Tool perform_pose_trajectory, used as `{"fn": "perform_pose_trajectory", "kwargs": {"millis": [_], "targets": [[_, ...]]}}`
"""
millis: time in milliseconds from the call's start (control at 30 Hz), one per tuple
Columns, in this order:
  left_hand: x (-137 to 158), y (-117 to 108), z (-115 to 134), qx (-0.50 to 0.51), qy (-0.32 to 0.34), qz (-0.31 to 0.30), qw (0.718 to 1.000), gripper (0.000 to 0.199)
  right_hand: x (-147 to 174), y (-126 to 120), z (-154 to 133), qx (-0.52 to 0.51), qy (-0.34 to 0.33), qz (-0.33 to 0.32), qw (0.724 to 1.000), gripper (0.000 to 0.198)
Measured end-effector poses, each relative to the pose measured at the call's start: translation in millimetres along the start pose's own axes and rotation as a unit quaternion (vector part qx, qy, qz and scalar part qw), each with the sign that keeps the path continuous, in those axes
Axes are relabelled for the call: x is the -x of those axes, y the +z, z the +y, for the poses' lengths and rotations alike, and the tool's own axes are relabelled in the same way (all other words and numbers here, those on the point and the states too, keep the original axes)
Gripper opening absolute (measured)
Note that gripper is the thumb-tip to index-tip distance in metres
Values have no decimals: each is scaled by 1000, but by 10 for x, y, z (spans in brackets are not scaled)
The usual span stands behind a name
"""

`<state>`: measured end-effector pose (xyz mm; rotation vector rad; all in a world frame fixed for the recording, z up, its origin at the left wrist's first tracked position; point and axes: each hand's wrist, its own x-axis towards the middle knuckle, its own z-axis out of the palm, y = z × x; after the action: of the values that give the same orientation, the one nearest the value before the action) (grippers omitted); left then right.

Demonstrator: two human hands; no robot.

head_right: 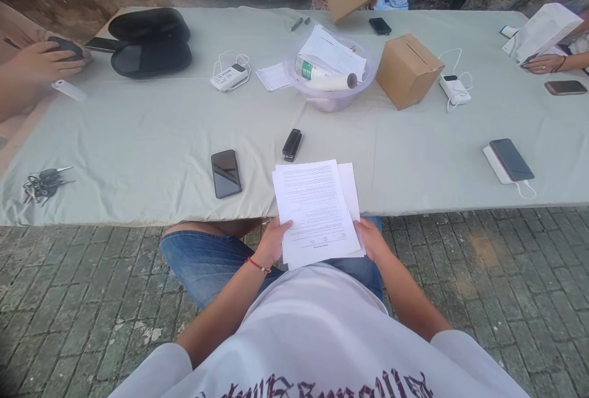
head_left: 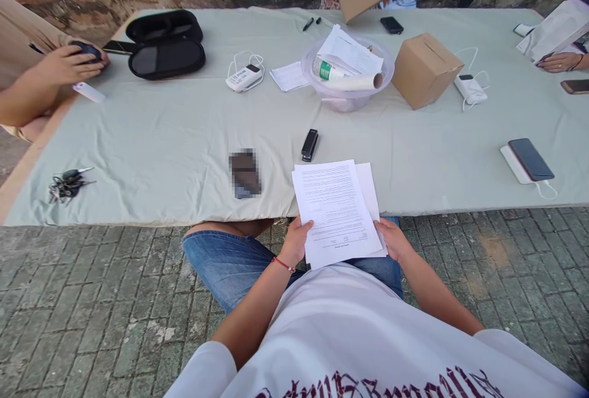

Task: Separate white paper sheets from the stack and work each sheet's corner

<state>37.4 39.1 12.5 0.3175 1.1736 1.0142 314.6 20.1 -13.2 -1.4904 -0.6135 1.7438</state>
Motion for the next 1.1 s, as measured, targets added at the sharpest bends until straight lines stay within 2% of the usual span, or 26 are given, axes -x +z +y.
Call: {"fn": "perform_pose_trajectory", "kwargs": {"millis": [133,267,433,533,633,800,967,1100], "targets": [[7,-35,21,24,-46,-7,999,50,-11,-128,-74,40,-21,51,998,35],[5,-51,45,32,-54,-6,998,46,29,-509,-290,61,-57,172,982,35],[10,-38,56,20,-46,-7,999,47,164,-987,-680,34,-156,351,923,30],[14,-4,53,12,-34,-16,999,49,219,-1033,-885,-33,-243,383,891,28],[13,43,41,13,-27,-26,999,50,231,-887,-1021,-114,-261,350,892,31],[11,87,4,19,-34,-28,999,49,200,-392,-983,-142,-203,212,945,35],[39,65,-47,9,-47,-28,998,48,152,34,-604,-10,-66,90,994,35],[51,16,-92,9,-63,-19,998,44,133,85,-306,121,-32,27,992,31]]}}
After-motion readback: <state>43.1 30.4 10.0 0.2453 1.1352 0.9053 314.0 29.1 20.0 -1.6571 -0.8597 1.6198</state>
